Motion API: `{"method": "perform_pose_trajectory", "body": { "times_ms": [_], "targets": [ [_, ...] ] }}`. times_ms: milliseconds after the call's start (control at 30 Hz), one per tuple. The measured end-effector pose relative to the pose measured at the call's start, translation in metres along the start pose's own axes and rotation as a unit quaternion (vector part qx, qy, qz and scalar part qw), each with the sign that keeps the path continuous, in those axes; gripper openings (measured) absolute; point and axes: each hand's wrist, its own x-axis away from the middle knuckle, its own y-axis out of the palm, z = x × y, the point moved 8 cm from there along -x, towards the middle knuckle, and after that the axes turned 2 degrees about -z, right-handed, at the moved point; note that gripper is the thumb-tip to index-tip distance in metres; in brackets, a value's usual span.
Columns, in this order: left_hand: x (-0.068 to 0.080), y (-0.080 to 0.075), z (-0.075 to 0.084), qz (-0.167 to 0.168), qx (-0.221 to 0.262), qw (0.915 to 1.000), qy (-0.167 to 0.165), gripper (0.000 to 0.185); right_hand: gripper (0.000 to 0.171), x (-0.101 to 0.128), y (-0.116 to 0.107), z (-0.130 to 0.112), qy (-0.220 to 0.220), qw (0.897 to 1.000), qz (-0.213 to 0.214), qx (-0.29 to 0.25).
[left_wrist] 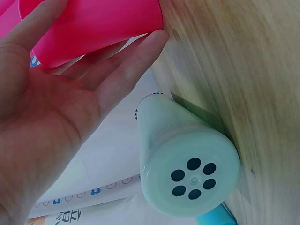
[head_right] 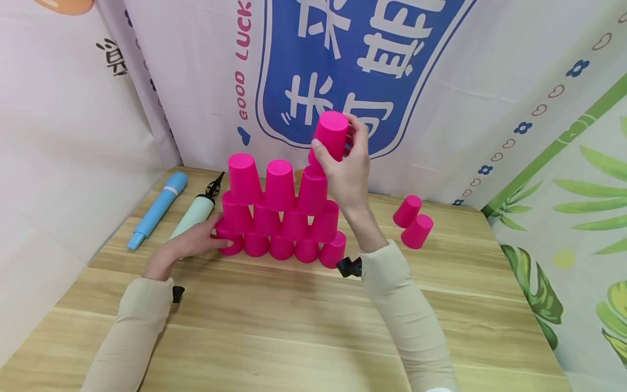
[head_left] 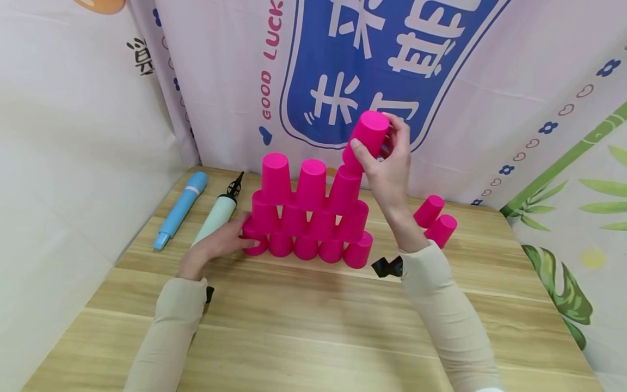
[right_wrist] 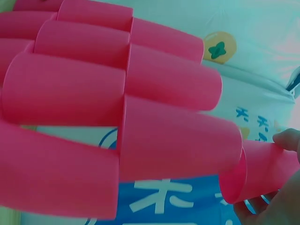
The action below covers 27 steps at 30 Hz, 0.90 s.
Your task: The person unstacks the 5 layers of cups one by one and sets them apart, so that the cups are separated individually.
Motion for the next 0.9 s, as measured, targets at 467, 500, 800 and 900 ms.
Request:
{"method": "perform_pose_trajectory", "body": {
  "times_ms": [467,500,800,900],
  "targets": [
    [0.0,0.0,0.002,0.006,-0.005,1.0,-0.003,0.065,0.063,0.003,-0.039,0.029,0.043,0.999,0.032,0.008],
    [0.0,0.0,0.002,0.005,-0.007,1.0,-0.003,0.066,0.063,0.004,-0.042,0.032,0.046,0.998,0.034,0.009],
    [0.001,0.0,0.001,0.002,-0.008,1.0,-0.003,0.067,0.067,0.004,-0.071,0.09,0.084,0.995,0.053,0.024],
    [0.001,0.0,0.001,0.002,-0.008,1.0,-0.005,0.067,0.066,0.008,-0.077,0.102,0.093,0.993,0.059,0.033]
  ]
}}
